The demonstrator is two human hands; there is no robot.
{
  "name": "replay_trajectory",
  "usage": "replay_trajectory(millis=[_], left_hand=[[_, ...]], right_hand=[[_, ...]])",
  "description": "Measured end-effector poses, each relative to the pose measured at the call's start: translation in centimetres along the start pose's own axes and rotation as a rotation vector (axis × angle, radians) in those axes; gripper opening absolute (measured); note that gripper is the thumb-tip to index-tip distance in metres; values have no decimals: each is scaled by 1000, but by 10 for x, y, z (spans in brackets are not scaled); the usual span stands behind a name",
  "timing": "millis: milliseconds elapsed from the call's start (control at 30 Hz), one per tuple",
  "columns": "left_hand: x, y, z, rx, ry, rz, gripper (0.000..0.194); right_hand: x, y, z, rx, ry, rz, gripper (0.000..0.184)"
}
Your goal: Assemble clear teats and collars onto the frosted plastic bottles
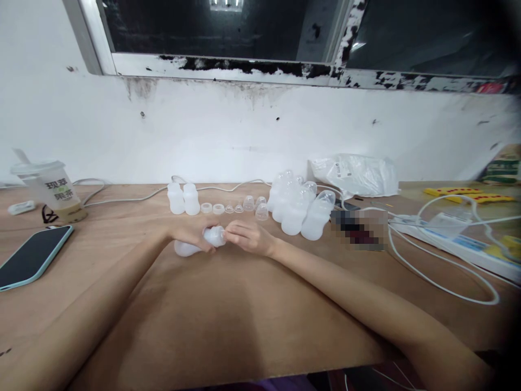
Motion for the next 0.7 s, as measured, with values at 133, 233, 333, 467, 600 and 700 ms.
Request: replay_trajectory(millis=[133, 233, 333, 467, 600, 700], left_hand=[[-17, 14, -20, -514, -134, -252, 29], [-38, -1, -26, -433, -136, -375, 23], [-76, -36, -21, 79, -154, -475, 28], [-128, -63, -32, 690, -269, -544, 43], [-157, -54, -36, 792, -356, -539, 48], [-167, -43, -33, 734, -379, -575, 54]], right_hand=[[-5, -2, 4, -102, -15, -9, 22], [4, -6, 0, -104, 139, -33, 20], [15, 1, -10, -123, 389, -21, 23], [18, 25, -23, -273, 593, 91, 23], [18, 34, -25, -291, 633, 127, 24], [18, 34, -26, -283, 637, 132, 24]])
Point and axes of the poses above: each hand's wrist, its own z-axis towards the middle knuckle, its own y-axis out of the palm, x = y × z, the point moved 6 cm from there along z, towards the middle knuckle, and after that the axes turned 12 degrees about -y, right-handed, at the moved point
